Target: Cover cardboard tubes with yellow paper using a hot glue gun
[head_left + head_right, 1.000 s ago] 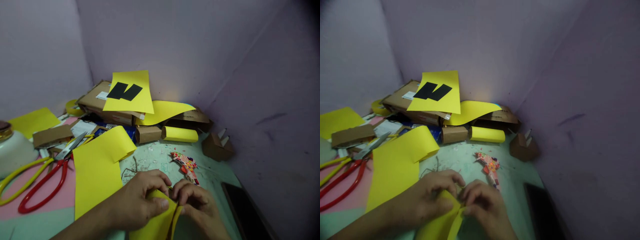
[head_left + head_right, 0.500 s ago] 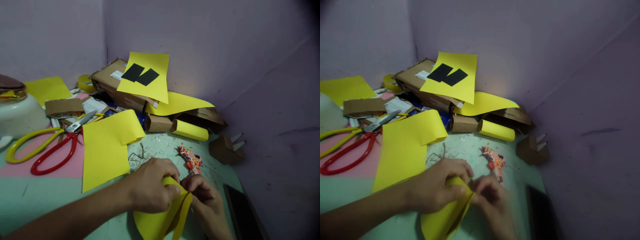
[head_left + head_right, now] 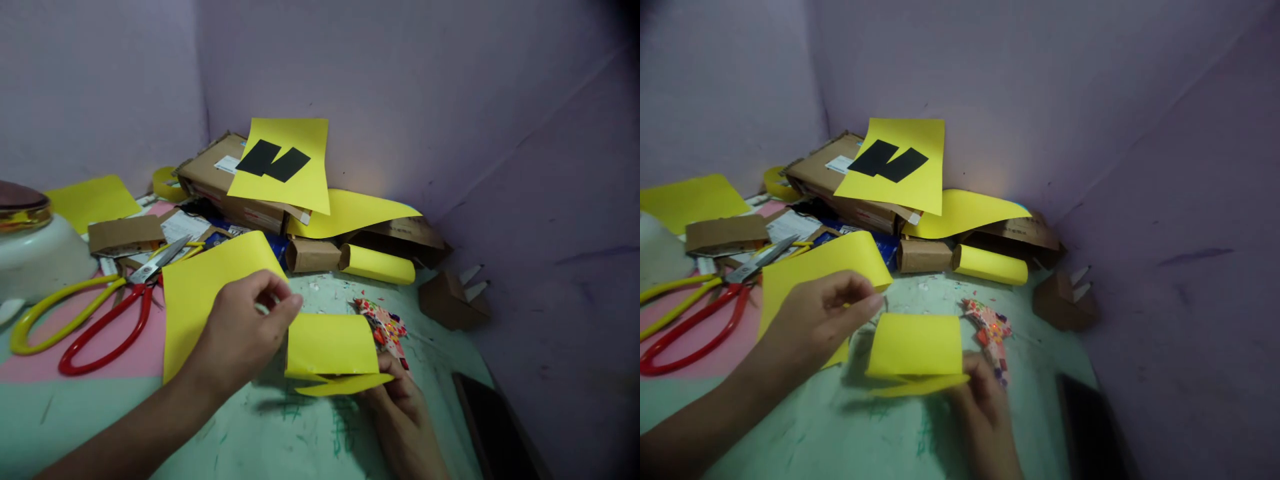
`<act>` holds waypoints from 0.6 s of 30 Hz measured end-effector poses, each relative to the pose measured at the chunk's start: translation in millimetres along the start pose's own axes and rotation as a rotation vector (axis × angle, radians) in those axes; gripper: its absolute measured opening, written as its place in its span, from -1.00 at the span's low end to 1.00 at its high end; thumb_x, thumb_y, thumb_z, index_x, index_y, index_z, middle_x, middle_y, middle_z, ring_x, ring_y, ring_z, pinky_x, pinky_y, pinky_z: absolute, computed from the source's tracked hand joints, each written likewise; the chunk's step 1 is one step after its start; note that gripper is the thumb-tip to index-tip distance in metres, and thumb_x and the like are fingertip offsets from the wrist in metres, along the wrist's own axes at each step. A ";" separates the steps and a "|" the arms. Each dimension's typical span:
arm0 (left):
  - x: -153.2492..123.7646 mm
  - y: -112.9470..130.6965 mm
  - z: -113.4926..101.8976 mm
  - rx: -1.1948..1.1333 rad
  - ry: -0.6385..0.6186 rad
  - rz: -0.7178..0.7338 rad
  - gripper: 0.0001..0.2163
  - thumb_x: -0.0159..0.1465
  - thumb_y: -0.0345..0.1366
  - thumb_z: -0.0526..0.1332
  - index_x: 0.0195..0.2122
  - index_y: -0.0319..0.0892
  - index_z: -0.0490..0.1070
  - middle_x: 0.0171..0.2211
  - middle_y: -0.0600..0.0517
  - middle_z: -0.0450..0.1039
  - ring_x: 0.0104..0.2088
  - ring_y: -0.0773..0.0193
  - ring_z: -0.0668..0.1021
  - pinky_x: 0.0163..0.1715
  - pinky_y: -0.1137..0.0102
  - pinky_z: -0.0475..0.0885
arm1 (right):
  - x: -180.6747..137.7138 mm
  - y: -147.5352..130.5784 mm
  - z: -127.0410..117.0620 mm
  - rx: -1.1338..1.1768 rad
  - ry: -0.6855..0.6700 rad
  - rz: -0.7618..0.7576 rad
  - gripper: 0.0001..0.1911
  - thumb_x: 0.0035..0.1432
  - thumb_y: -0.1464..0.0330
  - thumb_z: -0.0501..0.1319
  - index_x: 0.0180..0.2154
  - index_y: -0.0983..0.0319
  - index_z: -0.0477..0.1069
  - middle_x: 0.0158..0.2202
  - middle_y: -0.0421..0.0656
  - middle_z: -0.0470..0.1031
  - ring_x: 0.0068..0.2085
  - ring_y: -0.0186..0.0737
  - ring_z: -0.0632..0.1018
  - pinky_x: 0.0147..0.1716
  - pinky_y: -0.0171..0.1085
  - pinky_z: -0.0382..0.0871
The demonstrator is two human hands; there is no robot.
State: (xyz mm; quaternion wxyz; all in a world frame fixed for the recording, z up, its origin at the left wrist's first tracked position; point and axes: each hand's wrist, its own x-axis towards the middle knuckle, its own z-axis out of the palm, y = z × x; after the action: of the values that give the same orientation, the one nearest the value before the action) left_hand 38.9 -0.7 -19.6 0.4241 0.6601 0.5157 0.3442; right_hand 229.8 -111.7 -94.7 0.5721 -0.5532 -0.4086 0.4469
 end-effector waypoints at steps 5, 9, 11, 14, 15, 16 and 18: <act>-8.9 -21.9 8.1 -0.329 -0.273 -0.414 -0.74 -0.03 -0.10 0.31 -0.58 -0.21 0.40 -0.62 0.11 0.39 -0.54 0.32 0.43 -0.52 0.45 0.27 | 2.0 2.2 4.4 0.044 -0.033 0.034 -0.86 0.10 0.27 0.28 -0.42 0.19 0.43 -0.46 -0.23 0.46 -0.40 -0.32 0.45 -0.39 -0.40 0.31; -11.8 -23.1 18.3 -0.585 -0.429 -0.530 -0.67 -0.07 -0.16 0.35 -0.35 -0.30 0.53 -0.44 -0.05 0.57 -0.35 0.12 0.56 -0.29 0.30 0.39 | -0.3 1.4 10.6 0.117 -0.048 0.114 -0.79 0.10 0.21 0.28 -0.44 0.21 0.42 -0.49 -0.22 0.47 -0.48 -0.35 0.45 -0.47 -0.40 0.30; -11.0 -21.9 19.7 -0.612 -0.446 -0.579 -0.68 -0.07 -0.18 0.34 -0.36 -0.32 0.54 -0.45 -0.07 0.58 -0.35 0.09 0.57 -0.29 0.29 0.39 | -1.9 0.9 13.1 0.149 -0.012 0.156 -0.76 0.05 0.18 0.30 -0.46 0.22 0.43 -0.56 -0.24 0.44 -0.57 -0.40 0.40 -0.58 -0.43 0.23; -9.5 -24.5 21.0 -0.602 -0.434 -0.601 -0.70 -0.07 -0.16 0.34 -0.41 -0.32 0.53 -0.50 -0.07 0.57 -0.39 0.08 0.57 -0.33 0.29 0.39 | -1.4 -0.5 14.0 0.108 0.001 0.228 -0.74 0.03 0.16 0.31 -0.46 0.23 0.47 -0.65 -0.24 0.39 -0.63 -0.42 0.35 -0.67 -0.45 0.14; -9.4 -26.4 21.8 -0.588 -0.425 -0.586 -0.70 -0.06 -0.16 0.34 -0.42 -0.32 0.53 -0.51 -0.06 0.56 -0.40 0.08 0.56 -0.34 0.29 0.40 | -0.2 -1.2 13.5 0.083 -0.004 0.231 -0.75 0.03 0.16 0.31 -0.44 0.23 0.50 -0.62 -0.23 0.41 -0.64 -0.42 0.35 -0.68 -0.45 0.14; -9.7 -28.5 22.7 -0.567 -0.414 -0.567 -0.71 -0.05 -0.15 0.34 -0.42 -0.31 0.52 -0.51 -0.05 0.56 -0.42 0.09 0.56 -0.36 0.29 0.40 | 1.3 -2.0 12.6 0.056 -0.013 0.217 -0.75 0.04 0.16 0.30 -0.41 0.23 0.53 -0.56 -0.20 0.44 -0.64 -0.42 0.36 -0.70 -0.44 0.16; -11.3 -31.7 24.9 -0.519 -0.402 -0.542 -0.71 -0.03 -0.12 0.33 -0.43 -0.29 0.52 -0.52 -0.03 0.55 -0.44 0.11 0.55 -0.38 0.30 0.41 | 4.6 -3.8 10.3 0.001 -0.038 0.135 -0.75 0.07 0.17 0.27 -0.40 0.21 0.57 -0.46 -0.14 0.48 -0.60 -0.38 0.41 -0.64 -0.38 0.26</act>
State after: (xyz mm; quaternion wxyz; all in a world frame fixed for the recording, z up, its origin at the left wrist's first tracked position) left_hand 46.2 -13.4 -58.9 0.7435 0.4259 0.4738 0.2033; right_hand 221.3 -104.5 -90.5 0.5331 -0.5706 -0.3810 0.4950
